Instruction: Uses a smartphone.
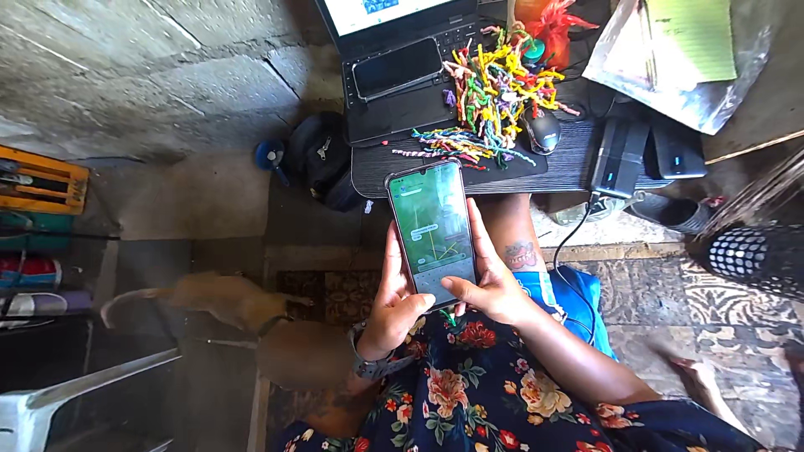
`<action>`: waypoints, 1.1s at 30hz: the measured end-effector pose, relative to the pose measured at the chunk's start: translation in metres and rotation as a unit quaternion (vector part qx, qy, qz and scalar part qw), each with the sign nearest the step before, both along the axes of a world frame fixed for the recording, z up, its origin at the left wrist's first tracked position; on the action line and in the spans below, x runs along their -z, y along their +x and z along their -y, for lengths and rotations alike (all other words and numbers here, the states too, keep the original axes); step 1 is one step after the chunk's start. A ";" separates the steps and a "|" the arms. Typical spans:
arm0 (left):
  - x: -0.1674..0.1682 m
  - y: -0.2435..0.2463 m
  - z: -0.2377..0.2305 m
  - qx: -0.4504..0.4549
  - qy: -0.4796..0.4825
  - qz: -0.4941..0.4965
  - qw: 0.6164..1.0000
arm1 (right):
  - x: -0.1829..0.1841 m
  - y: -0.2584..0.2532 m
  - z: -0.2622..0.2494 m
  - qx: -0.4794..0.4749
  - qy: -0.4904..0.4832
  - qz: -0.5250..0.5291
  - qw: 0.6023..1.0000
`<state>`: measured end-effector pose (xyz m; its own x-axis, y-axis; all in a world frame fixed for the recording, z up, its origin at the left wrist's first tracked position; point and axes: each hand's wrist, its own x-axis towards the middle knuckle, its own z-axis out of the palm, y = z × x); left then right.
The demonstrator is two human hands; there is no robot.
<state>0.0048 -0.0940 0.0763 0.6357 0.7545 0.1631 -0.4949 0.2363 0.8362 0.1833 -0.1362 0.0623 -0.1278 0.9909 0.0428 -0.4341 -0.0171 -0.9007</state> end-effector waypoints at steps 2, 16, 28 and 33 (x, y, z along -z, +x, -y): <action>0.000 -0.001 -0.002 0.000 -0.020 0.016 1.000 | 0.004 0.003 0.000 -0.034 0.028 -0.021 0.999; 0.001 -0.007 -0.005 0.012 -0.049 0.041 0.998 | 0.008 0.005 0.000 -0.082 0.022 -0.058 0.995; 0.001 -0.006 -0.005 0.012 -0.029 0.034 0.999 | 0.007 0.000 -0.002 -0.049 0.009 -0.064 0.997; 0.001 -0.005 -0.004 -0.004 -0.036 0.036 0.999 | 0.006 0.001 0.000 -0.062 0.045 -0.034 0.996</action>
<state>0.0000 -0.0898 0.0755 0.6180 0.7712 0.1529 -0.5555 0.2907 0.7791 0.1848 -0.1358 0.0566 -0.2421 0.9594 0.1445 -0.4945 0.0062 -0.8691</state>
